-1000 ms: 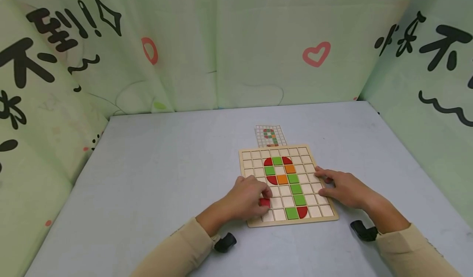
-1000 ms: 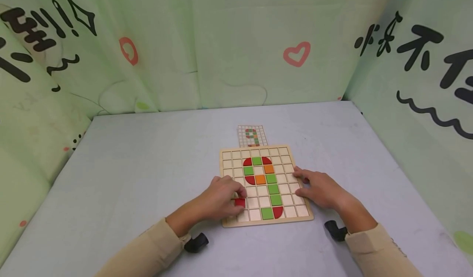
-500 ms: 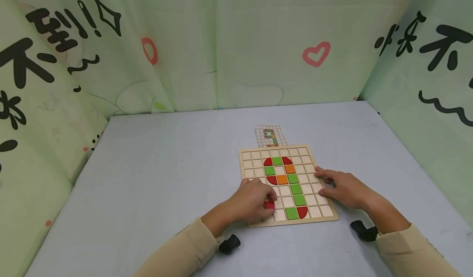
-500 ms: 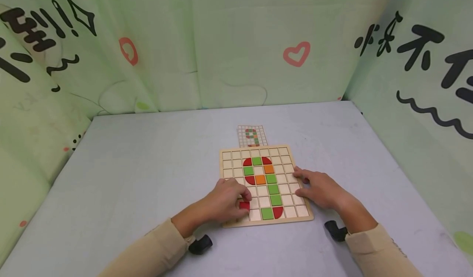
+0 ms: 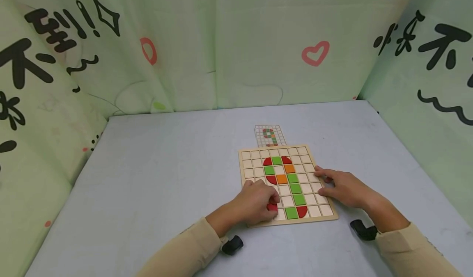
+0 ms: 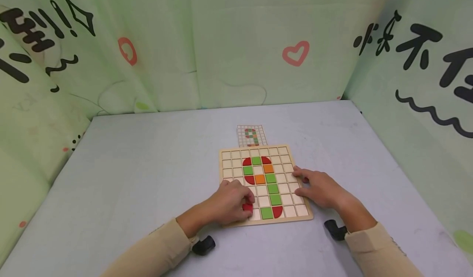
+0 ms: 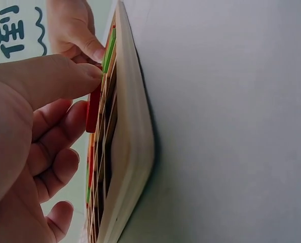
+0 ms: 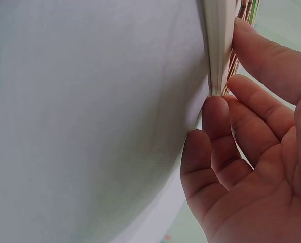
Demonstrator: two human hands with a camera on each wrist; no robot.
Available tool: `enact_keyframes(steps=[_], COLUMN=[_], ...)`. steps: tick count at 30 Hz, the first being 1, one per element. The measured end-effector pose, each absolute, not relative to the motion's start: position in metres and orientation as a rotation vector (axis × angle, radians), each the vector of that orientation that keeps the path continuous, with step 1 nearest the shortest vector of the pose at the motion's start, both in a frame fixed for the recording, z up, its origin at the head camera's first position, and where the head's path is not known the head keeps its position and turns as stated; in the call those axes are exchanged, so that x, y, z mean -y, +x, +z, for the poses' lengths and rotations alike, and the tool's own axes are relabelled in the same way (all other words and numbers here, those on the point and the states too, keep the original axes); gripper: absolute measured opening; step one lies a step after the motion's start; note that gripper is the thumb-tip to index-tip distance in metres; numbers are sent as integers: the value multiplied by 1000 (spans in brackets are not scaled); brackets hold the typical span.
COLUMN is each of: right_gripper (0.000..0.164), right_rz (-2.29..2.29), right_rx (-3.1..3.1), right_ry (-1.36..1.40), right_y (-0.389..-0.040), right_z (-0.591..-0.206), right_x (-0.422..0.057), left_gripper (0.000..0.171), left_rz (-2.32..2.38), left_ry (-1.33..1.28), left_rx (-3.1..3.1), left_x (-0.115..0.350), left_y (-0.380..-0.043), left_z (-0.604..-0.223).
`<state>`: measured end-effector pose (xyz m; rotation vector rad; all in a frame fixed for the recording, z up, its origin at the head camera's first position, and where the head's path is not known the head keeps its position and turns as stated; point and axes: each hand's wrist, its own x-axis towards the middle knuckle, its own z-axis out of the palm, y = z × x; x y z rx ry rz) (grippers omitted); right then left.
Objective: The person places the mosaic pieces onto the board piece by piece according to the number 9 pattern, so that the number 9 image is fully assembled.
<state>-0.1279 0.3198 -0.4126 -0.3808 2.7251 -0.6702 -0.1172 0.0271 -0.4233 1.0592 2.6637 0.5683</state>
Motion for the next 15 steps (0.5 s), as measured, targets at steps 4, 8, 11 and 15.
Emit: enact_keyframes(steps=[4,8,11,15], right_gripper=[60,60,61,61], right_rz=[-667,-664,-662,-663], right_rx=[-2730,-2734,-2732,-2726], right_ry=[-385,-386,-380,-373], right_y=[-128,-127,-127,-127], right_z=[-412,-412,-411,-412], right_x=[-320,-319,-319,-318], left_gripper=[14,14,14,13], left_rz=[558,559,558,553], left_ry=[1052,1052,1053,1056], left_rx=[-2662,-2649,-2645,-2651], left_x=[-29,-31,-33,-35], left_y=[-117,-116,-116,-115], left_z=[-424,-425,-426,-425])
